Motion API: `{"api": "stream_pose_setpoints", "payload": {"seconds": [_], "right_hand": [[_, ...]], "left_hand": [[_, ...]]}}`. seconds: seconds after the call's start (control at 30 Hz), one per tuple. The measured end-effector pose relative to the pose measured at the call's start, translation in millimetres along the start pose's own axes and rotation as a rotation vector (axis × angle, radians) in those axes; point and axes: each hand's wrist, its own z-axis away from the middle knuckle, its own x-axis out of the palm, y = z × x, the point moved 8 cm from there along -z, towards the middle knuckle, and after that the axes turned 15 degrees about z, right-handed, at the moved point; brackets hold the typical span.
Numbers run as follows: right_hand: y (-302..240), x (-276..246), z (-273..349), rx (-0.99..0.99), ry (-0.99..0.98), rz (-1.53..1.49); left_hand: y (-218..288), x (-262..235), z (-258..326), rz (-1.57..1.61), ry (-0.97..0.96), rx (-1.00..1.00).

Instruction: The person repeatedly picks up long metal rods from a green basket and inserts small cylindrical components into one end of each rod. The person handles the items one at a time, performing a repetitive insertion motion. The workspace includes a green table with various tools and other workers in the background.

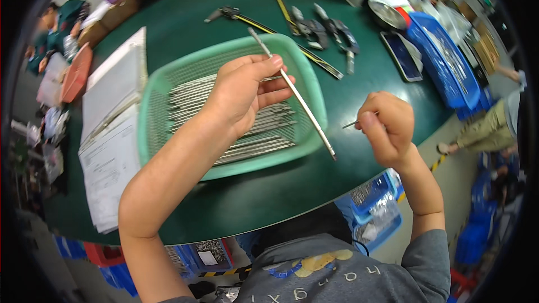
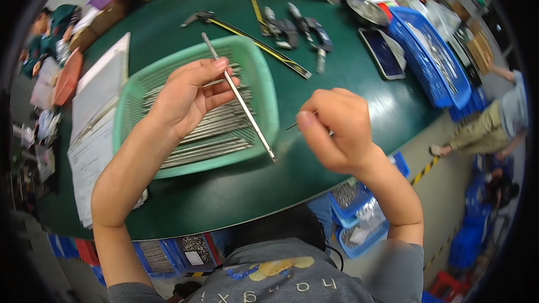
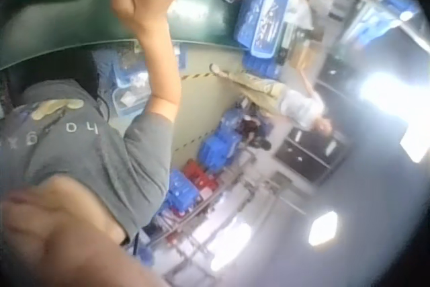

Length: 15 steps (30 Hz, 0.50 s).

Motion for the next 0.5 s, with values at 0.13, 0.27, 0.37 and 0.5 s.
{"api": "stream_pose_setpoints", "payload": {"seconds": [0.13, 0.27, 0.37, 0.5], "right_hand": [[-10.5, -3.9, 28.0, -0.021, -0.049, 0.127], [-20.2, 8.7, 40.1, -0.035, -0.088, 0.100], [-26.5, 13.9, 38.2, -0.061, -0.109, 0.104], [-27.2, 18.9, 34.9, -0.078, -0.117, 0.102]], "left_hand": [[-34.6, 4.6, -5.0, -0.020, -0.031, -0.087], [-48.0, -7.9, -4.0, -0.030, -0.026, -0.114], [-46.8, -7.9, -3.6, -0.028, -0.037, -0.092], [-43.6, -6.3, -2.9, -0.038, -0.046, -0.051]]}}
